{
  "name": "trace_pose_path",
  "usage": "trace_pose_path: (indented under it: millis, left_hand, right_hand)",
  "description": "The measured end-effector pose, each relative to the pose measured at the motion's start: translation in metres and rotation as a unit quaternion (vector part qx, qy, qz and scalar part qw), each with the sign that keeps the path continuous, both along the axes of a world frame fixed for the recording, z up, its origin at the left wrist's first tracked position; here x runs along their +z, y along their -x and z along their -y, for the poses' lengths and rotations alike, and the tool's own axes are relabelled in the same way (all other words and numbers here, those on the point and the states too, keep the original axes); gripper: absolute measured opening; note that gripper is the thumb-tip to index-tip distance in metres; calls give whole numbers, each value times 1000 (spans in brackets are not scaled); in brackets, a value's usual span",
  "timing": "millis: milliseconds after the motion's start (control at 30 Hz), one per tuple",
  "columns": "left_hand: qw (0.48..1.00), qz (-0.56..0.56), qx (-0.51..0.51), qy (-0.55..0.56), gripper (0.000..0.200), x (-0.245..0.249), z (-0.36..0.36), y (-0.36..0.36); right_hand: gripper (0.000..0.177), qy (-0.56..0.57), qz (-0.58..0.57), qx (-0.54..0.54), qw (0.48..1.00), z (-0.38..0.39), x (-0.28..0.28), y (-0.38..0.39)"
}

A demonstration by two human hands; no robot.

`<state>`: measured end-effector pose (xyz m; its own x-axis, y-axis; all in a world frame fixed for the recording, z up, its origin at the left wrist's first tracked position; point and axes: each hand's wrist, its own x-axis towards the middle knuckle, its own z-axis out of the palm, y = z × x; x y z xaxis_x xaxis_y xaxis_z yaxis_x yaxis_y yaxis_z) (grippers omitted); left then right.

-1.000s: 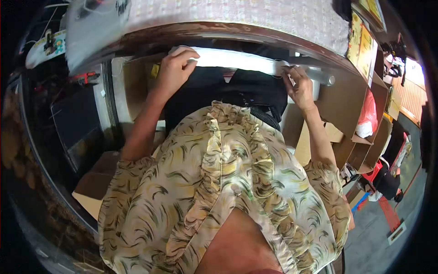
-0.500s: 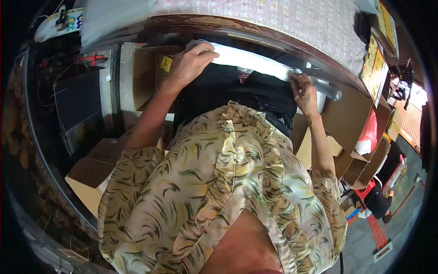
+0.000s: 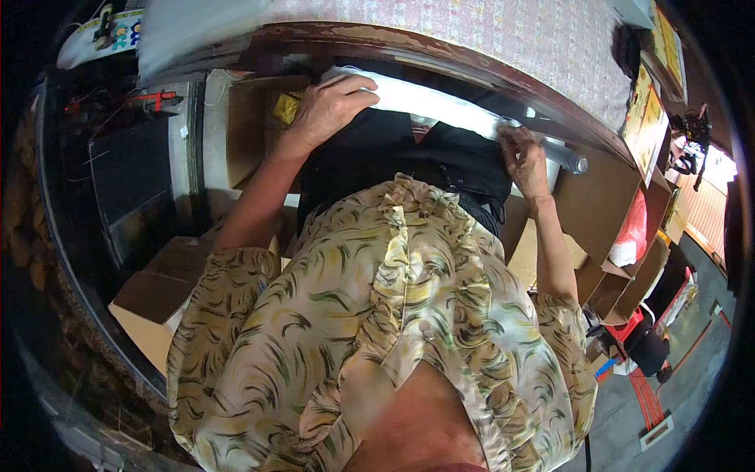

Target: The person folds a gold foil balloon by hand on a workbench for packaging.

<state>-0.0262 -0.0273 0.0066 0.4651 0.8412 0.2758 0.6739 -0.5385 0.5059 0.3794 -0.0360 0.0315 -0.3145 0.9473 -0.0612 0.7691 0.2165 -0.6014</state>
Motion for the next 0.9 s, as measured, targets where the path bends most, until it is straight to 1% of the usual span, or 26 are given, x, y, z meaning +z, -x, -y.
trace_pose_path:
  millis: [33,67,100,133,167,200,233,300,367,400,433,500,533,600,633,667,700,733,767,800,833,867,900]
  left_hand:
    - [999,46,3,10,16,-7,1,1]
    - [996,92,6,20,15,-13,2,2]
    - [996,92,7,20,15,-9,3,2]
    - [993,115,24,28,14,2,6,1]
    - [989,138,40,38,14,12,9,0]
    - [989,138,41,38,14,19,11,0]
    - [987,146,57,26,13,26,13,0]
    - [985,154,71,14,13,42,16,1]
    - [984,161,78,3,14,61,16,1]
    - [984,161,78,1,14,70,15,-1]
    - [983,168,78,-23,14,79,13,-1]
    - [980,173,80,-51,14,95,10,0]
    - [982,159,88,-47,15,102,9,3]
    - [983,147,100,-45,16,113,4,7]
    - [988,137,62,-43,16,117,-1,8]
    - [991,129,21,-41,17,122,-6,8]
    - [990,132,17,-47,17,129,-12,1]
    - [960,279,3,30,23,137,-19,-12]
    - [902,417,-14,109,35,145,-26,-26]
    - [848,491,-40,195,51,155,-36,-42]
    - [781,556,-67,278,68,163,-46,-56]
    - [793,509,-120,312,81,166,-56,-64]
    - [700,586,-128,388,79,168,-60,-84]
  right_hand:
    - [15,1,1,1,1000,0,2,2]
    - [17,-7,37,6,999,0,5,3]
    - [18,-15,74,11,997,0,7,5]
    - [18,-15,74,12,997,-1,12,12]
    - [21,-33,50,22,998,-1,16,21]
    - [23,-50,25,31,998,-1,21,32]
    - [23,-51,25,31,998,-4,29,47]
    - [34,-82,-77,112,987,-12,47,80]
    - [43,-3,-108,159,981,-17,66,110]
    - [44,12,-125,184,975,-18,69,120]
    - [39,51,-142,185,971,-21,71,130]
    - [26,182,-175,167,953,-26,93,138]
    - [26,178,-174,171,953,-30,103,138]
    - [14,154,-220,162,950,-39,127,134]
    - [10,111,-173,175,963,-45,152,135]
    - [9,50,-147,194,969,-51,166,134]
    - [9,-14,-120,212,970,-56,177,132]
    - [9,-22,-115,210,971,-62,191,132]
    - [8,-34,-113,221,968,-67,203,135]
    - [7,-47,-110,232,965,-71,213,135]
    - [7,-56,-105,231,966,-74,219,134]
    - [6,-88,-118,223,964,-77,225,132]
    - [6,-121,-132,215,960,-81,232,131]
